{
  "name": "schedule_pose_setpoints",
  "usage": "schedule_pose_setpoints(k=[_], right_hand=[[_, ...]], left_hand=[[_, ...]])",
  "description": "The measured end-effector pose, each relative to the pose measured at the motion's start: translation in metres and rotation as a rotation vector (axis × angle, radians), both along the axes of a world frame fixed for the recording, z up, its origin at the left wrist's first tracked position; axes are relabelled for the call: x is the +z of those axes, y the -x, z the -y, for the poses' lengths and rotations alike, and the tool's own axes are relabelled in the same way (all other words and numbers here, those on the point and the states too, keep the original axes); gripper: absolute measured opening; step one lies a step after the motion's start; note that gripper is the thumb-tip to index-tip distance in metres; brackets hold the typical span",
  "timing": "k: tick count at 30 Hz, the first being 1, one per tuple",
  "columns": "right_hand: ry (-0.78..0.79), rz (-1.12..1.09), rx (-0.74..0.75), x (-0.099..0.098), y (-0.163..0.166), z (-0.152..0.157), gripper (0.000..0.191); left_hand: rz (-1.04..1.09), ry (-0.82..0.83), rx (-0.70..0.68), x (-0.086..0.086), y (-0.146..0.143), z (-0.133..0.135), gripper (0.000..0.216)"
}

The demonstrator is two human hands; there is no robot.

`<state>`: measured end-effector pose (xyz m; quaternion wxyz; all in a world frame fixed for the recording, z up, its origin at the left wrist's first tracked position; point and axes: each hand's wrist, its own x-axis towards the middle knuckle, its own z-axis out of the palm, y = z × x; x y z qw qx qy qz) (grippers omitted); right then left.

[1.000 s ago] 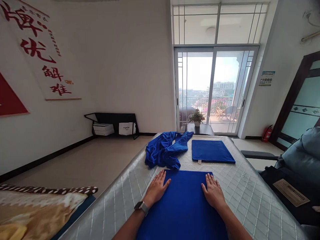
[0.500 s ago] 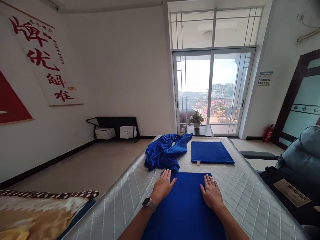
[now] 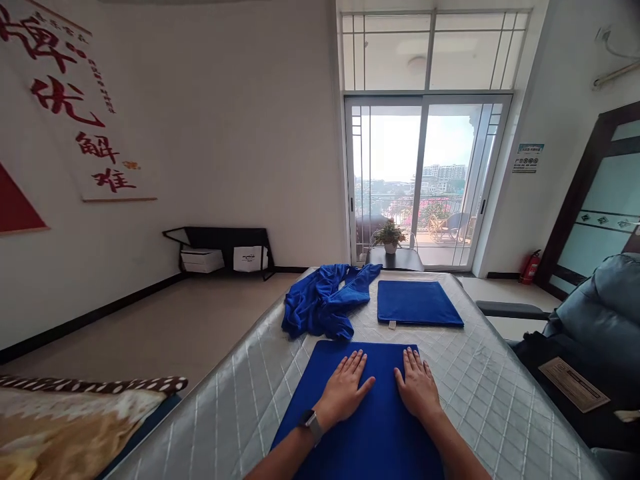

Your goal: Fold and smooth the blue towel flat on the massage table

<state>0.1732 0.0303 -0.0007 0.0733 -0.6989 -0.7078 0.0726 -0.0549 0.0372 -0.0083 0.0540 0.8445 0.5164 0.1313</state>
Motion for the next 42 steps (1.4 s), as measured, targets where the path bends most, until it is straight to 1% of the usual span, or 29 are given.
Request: schedule_pose_setpoints(k=[5,7,9,13,17,23,26,28,31,33,35,37,40,42], right_hand=[[0.002,-0.003,0.001,-0.001,0.0,0.0,0.073],[0.001,0.0,0.001,-0.002,0.0,-0.001,0.073],[0.0,0.002,-0.003,-0.003,0.0,-0.001,0.073],[0.003,0.026,-0.009,-0.006,0.0,-0.002,0.073],[-0.003,0.057,-0.021,-0.006,0.001,-0.002,0.073],[0.009,0.04,-0.02,-0.005,0.001,-0.001,0.073],[0.008,0.031,-0.023,-0.004,0.001,-0.001,0.072],[0.006,0.024,-0.026,-0.003,0.001,-0.001,0.072],[0.008,0.027,-0.024,-0.003,0.001,-0.001,0.071],[0.013,0.029,-0.018,-0.003,0.001,0.0,0.07],[0.014,0.027,-0.017,-0.002,0.001,0.0,0.069],[0.011,0.027,-0.016,-0.001,0.001,0.001,0.07],[0.004,0.039,0.001,0.0,0.0,0.002,0.069],[0.0,0.048,0.021,0.001,0.0,0.002,0.068]], left_hand=[[-0.049,0.015,0.199,-0.001,0.066,-0.003,0.08],[-0.049,-0.005,0.248,-0.005,0.084,-0.002,0.08],[-0.041,-0.014,0.278,-0.01,0.095,-0.002,0.08],[-0.019,-0.009,0.302,-0.016,0.099,-0.003,0.081],[-0.004,-0.001,0.301,-0.015,0.097,-0.003,0.084],[-0.016,-0.035,0.3,-0.015,0.097,0.0,0.081],[-0.048,-0.036,0.323,-0.016,0.096,-0.002,0.086],[-0.081,-0.042,0.368,-0.015,0.094,-0.004,0.091],[-0.124,-0.081,0.427,-0.01,0.083,-0.005,0.095],[-0.12,-0.098,0.391,-0.005,0.065,-0.001,0.094],[-0.086,-0.082,0.275,0.0,0.037,0.008,0.092],[-0.039,-0.057,0.113,0.003,0.003,0.02,0.086],[0.013,-0.042,-0.104,0.003,-0.044,0.036,0.076],[0.037,-0.025,-0.174,0.002,-0.063,0.041,0.074]])
